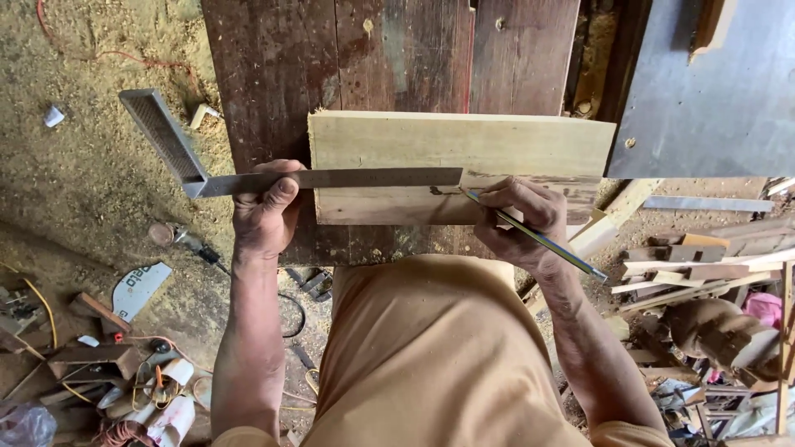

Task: Measuring a wooden board with a square and pencil before cutting it in half using a table saw.

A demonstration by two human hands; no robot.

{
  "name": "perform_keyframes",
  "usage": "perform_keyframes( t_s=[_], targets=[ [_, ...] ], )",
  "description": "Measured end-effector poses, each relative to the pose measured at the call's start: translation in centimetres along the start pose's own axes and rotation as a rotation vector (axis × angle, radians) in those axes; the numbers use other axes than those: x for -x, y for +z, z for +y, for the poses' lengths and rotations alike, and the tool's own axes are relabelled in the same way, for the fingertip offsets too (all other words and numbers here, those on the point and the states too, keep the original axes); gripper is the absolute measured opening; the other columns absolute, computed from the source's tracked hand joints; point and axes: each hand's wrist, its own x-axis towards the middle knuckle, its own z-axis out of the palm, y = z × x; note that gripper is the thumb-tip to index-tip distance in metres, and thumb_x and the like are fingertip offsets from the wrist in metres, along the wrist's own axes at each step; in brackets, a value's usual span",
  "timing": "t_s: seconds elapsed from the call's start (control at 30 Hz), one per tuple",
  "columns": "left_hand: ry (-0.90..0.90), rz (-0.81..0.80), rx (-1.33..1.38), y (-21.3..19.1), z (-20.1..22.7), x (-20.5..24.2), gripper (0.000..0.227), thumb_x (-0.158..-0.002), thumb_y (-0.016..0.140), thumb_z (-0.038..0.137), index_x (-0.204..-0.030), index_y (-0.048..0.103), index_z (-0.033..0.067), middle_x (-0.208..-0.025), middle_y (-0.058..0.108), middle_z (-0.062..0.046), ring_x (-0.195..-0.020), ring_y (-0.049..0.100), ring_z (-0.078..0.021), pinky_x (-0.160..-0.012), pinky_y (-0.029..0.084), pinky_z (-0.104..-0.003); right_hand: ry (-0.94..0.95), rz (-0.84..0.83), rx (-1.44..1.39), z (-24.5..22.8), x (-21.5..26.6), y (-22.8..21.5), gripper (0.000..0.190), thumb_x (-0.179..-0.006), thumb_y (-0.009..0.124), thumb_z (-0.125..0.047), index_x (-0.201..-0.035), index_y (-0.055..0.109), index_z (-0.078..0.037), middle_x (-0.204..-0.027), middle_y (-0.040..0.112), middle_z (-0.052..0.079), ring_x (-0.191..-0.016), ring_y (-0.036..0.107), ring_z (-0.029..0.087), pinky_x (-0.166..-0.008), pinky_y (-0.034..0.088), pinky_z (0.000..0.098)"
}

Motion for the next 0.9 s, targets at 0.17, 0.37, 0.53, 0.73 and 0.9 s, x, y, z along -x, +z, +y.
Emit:
perform_keyframes(
  t_s=[0.17,0.37,0.53,0.73,0.9],
  targets=[
    [0.004,0.017,0.031,0.5,-0.1,0.1,0.025,-0.091,0.075,0.006,-0.112,0.069,-0.0056,-0.100,0.072,-0.019,-0.099,0.071,-0.0247,-0.096,0.056,-0.038,0.033,-0.010,0.063,-0.3,-0.2,0.1,0.017,-0.073,0.071,0.014,-0.082,0.072,0.000,-0.075,0.072,0.018,-0.060,0.068,0.032,-0.061,0.054,0.0349],
    [-0.021,0.018,0.044,0.5,-0.1,0.0,0.025,-0.091,0.076,0.007,-0.112,0.070,-0.0047,-0.101,0.072,-0.019,-0.100,0.070,-0.0238,-0.097,0.056,-0.038,0.072,-0.019,0.050,-0.1,0.1,-0.1,0.017,-0.075,0.071,0.013,-0.085,0.073,0.000,-0.076,0.071,0.019,-0.064,0.069,0.031,-0.064,0.055,0.0343],
    [-0.028,0.018,0.034,0.6,0.0,0.2,0.025,-0.091,0.076,0.007,-0.112,0.070,-0.0041,-0.101,0.072,-0.018,-0.101,0.070,-0.0228,-0.097,0.056,-0.037,0.097,-0.014,0.033,-0.2,0.1,-0.1,0.017,-0.075,0.070,0.014,-0.086,0.074,0.002,-0.077,0.071,0.019,-0.065,0.069,0.029,-0.065,0.055,0.0334],
    [-0.033,0.025,0.038,0.8,0.3,0.2,0.025,-0.090,0.076,0.007,-0.112,0.069,-0.0049,-0.100,0.072,-0.018,-0.098,0.069,-0.0219,-0.095,0.056,-0.037,0.116,-0.022,0.042,-0.1,0.1,-0.1,0.015,-0.076,0.072,0.014,-0.085,0.073,0.002,-0.075,0.071,0.020,-0.063,0.068,0.029,-0.061,0.054,0.0347],
    [0.020,0.037,0.018,1.9,0.4,0.3,0.025,-0.090,0.077,0.009,-0.111,0.070,-0.0039,-0.096,0.071,-0.016,-0.094,0.069,-0.0203,-0.094,0.057,-0.036,0.120,-0.039,0.013,-1.5,-0.1,-0.6,0.012,-0.086,0.067,0.002,-0.096,0.074,0.001,-0.080,0.072,0.017,-0.069,0.070,0.025,-0.070,0.055,0.0345]
  ],
)
